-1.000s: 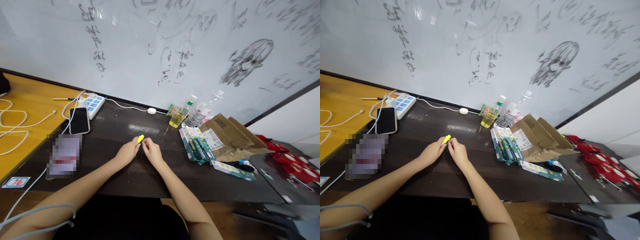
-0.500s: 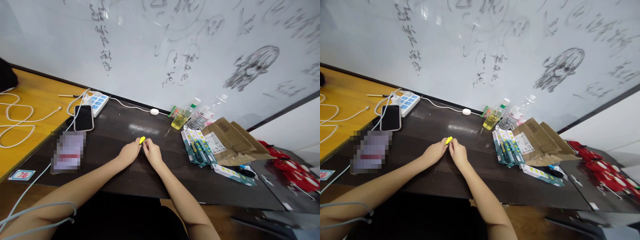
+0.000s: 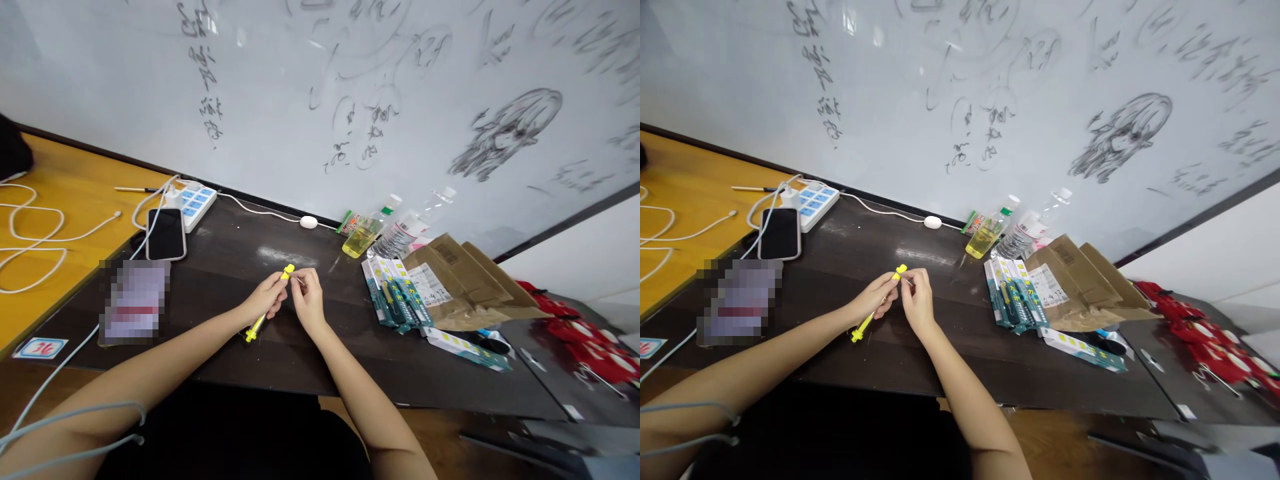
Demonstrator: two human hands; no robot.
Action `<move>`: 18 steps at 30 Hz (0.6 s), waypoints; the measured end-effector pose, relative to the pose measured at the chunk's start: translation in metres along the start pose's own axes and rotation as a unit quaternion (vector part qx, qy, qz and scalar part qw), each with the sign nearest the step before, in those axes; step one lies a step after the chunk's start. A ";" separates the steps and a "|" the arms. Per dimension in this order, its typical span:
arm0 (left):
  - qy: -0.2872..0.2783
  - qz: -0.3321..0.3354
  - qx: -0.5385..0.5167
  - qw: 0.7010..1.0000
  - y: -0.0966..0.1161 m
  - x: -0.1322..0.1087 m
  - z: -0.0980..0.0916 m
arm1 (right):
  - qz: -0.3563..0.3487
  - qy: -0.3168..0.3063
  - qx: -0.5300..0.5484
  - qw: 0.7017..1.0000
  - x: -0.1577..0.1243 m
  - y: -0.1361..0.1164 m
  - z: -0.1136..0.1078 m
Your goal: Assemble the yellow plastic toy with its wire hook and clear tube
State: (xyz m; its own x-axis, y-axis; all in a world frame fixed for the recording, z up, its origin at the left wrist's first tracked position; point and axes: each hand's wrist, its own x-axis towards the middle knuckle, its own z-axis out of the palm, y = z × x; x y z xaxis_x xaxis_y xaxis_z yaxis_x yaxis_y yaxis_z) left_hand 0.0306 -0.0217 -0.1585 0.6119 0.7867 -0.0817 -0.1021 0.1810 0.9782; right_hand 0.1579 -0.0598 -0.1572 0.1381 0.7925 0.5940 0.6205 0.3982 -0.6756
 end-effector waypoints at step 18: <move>-0.059 -0.021 -0.151 0.987 0.013 -0.011 0.004 | 0.047 -0.121 -0.132 0.983 0.001 -0.005 -0.010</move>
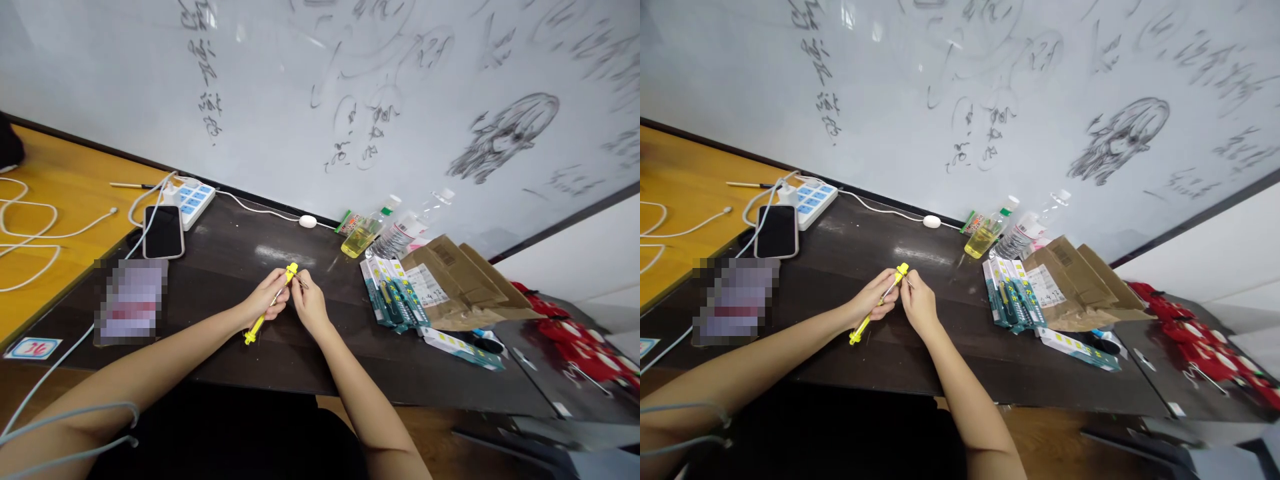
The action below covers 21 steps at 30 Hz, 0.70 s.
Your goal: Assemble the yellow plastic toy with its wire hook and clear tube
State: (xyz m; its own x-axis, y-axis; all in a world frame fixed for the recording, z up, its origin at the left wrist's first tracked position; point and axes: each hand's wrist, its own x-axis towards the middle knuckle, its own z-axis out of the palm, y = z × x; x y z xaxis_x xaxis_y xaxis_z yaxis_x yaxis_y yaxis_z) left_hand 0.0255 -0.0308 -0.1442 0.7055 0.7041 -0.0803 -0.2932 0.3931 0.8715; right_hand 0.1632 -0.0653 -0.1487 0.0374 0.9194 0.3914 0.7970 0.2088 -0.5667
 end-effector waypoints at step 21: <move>0.071 0.047 0.125 0.989 0.000 0.007 -0.012 | 0.032 0.022 0.150 0.988 0.002 0.013 0.001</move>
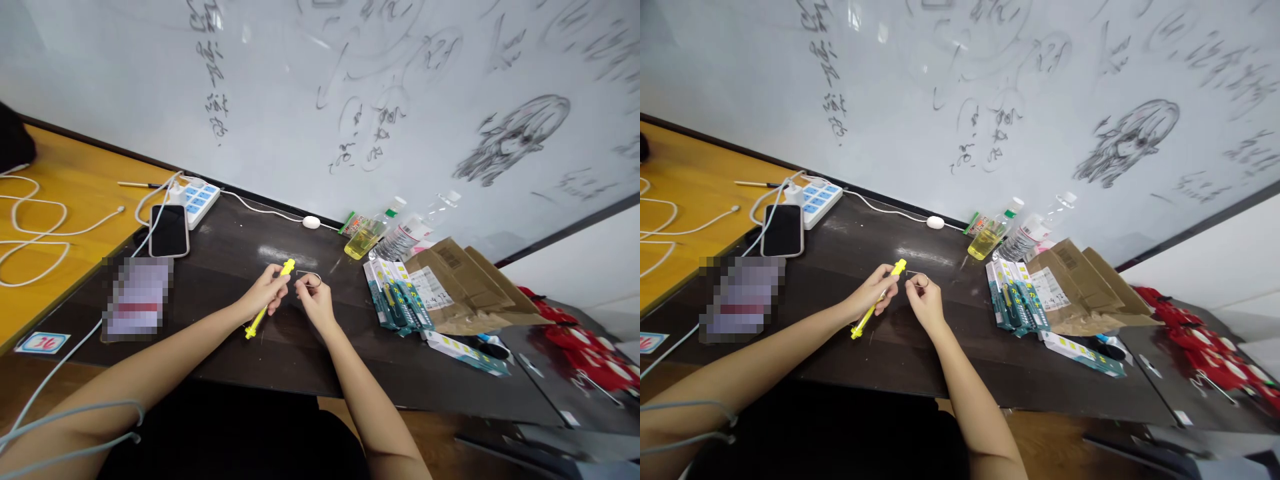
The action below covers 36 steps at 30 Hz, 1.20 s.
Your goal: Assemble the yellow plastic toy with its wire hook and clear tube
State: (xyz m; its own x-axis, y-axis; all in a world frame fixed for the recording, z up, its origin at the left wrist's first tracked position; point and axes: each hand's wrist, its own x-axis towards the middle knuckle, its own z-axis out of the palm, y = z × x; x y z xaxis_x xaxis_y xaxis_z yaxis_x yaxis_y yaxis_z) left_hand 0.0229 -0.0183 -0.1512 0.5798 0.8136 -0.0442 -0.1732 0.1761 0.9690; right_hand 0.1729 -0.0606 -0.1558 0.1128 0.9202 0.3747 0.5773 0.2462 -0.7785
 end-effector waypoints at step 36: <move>-0.086 -0.072 -0.091 0.989 0.001 -0.001 -0.002 | -0.037 0.036 -0.076 0.996 -0.001 0.002 -0.009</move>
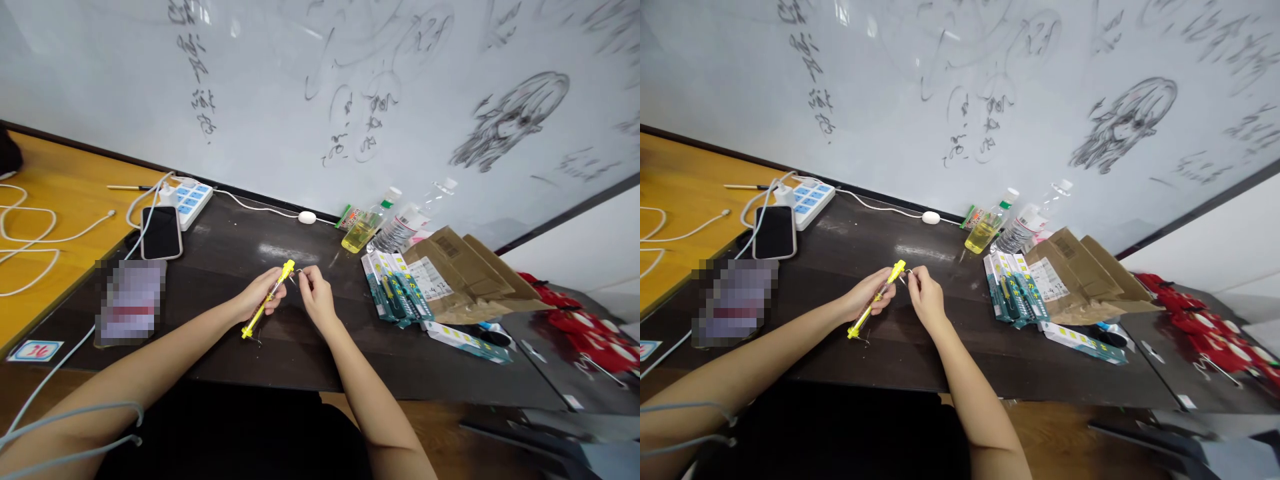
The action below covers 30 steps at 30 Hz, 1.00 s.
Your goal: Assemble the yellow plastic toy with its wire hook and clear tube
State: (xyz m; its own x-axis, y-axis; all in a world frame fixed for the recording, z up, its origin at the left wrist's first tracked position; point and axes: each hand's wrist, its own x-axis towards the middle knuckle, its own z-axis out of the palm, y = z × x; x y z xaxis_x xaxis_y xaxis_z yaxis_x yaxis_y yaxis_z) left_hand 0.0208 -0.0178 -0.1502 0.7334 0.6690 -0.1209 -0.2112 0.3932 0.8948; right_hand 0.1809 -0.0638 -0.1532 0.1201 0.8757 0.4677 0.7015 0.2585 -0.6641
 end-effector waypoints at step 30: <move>-0.090 -0.042 0.006 0.995 -0.002 -0.005 0.003 | 0.142 -0.170 0.444 0.868 0.008 0.001 -0.002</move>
State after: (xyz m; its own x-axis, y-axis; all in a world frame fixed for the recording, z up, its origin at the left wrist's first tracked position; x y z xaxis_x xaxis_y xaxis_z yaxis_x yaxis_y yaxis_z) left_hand 0.0200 -0.0236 -0.1495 0.8522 0.5097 -0.1184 -0.1363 0.4346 0.8903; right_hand 0.1847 -0.0571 -0.1488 -0.1203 0.9863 0.1127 -0.1577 0.0931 -0.9831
